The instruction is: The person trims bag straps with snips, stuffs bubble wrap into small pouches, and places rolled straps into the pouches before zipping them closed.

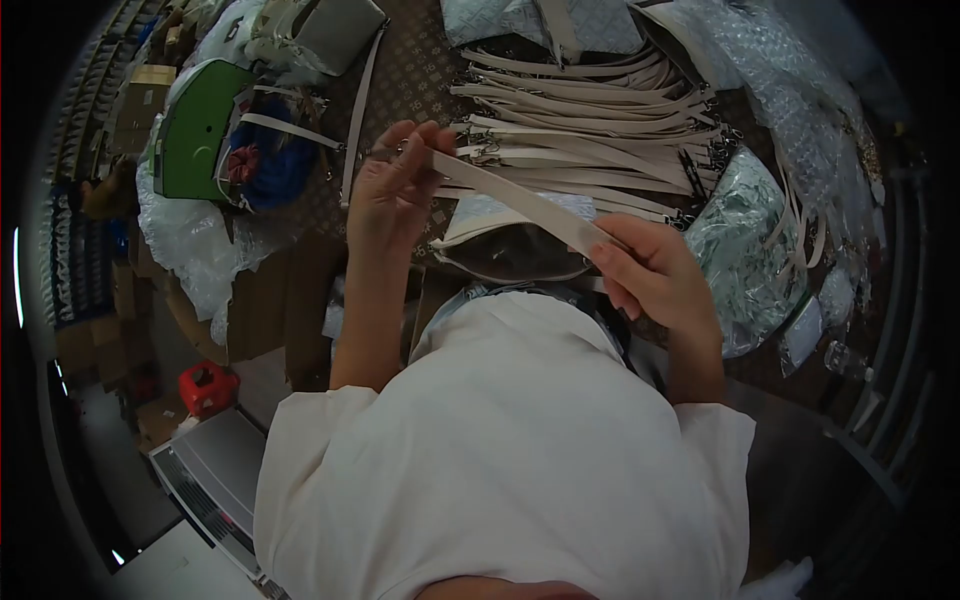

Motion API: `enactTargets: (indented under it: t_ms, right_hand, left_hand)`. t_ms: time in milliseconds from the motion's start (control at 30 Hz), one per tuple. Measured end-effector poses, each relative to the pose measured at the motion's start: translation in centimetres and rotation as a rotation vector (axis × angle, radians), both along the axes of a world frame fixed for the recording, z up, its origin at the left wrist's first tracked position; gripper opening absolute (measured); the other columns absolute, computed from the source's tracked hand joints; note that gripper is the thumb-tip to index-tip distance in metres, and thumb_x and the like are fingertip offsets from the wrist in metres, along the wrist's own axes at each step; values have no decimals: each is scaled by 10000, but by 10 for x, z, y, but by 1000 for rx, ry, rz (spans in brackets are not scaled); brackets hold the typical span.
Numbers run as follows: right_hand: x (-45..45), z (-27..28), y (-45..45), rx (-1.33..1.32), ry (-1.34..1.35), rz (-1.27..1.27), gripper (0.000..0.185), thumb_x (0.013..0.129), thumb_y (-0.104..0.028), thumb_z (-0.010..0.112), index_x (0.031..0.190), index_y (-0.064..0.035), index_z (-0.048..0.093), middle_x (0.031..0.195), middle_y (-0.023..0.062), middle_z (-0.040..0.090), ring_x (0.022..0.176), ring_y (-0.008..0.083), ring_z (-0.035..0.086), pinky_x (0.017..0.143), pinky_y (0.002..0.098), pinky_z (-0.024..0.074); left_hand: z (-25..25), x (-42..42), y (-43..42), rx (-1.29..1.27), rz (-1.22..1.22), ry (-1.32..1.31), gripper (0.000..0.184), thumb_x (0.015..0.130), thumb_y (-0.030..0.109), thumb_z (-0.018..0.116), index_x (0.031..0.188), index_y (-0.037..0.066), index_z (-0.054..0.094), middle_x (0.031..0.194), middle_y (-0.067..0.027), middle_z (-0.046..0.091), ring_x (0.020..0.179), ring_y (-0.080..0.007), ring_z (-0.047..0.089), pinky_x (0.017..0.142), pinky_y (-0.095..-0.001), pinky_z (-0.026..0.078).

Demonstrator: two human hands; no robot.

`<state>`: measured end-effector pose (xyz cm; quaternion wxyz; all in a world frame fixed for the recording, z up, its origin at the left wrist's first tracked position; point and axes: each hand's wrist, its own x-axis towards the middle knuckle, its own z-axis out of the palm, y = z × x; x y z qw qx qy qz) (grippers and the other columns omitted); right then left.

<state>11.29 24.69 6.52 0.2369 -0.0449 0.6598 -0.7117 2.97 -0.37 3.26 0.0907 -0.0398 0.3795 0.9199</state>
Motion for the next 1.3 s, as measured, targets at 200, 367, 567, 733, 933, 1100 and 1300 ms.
enactTargets:
  t_ms: [200,367,567,733,933,1100,1300]
  right_hand:
    - [-18,27,8,19,232,413,176,831,-140,564,867,32,572,546,-4,514,415,40,454,372,180,322]
    - [-44,40,33,-21,345,361,303,712,-139,690,912,61,582,838,50,545,671,64,515,529,189,365]
    - [-58,25,49,192,794,-38,341,696,34,642,1034,10,602,773,35,515,660,93,493,548,198,358]
    - [-40,-2,-5,535,601,295,261,771,-1,600,1031,-27,601,682,37,530,601,93,499,501,224,386]
    - [-32,23,-13,147,19,393,239,798,-102,628,1016,-18,577,684,13,567,536,51,496,451,180,385]
    - [-46,21,-7,547,745,257,177,764,-148,641,866,-5,621,707,71,577,561,152,513,503,262,386]
    - [-56,9,-10,189,662,179,223,821,-204,590,964,-33,606,694,48,534,612,171,539,568,263,433]
  left_hand:
    - [34,20,23,-826,171,735,168,848,108,559,973,-4,564,913,-81,618,864,-177,590,774,-280,469]
    - [22,37,13,-540,-1172,628,182,874,141,521,922,-27,571,754,-65,597,685,-143,576,639,-252,462]
    - [32,37,-23,580,-773,277,284,925,223,423,967,-37,530,609,-28,467,484,-88,429,384,-188,370]
    - [93,28,-12,462,13,250,311,928,234,411,1085,-25,481,706,-15,473,623,-103,469,571,-245,421]
    - [22,32,15,-726,-245,532,262,923,245,431,860,4,511,743,-7,498,662,-111,489,629,-260,414]
    - [18,43,5,-540,-950,410,345,932,302,410,811,10,549,641,4,463,530,-91,433,493,-235,379]
    - [34,38,4,81,-786,308,419,921,335,406,1042,-38,551,530,31,446,415,-54,316,395,-208,263]
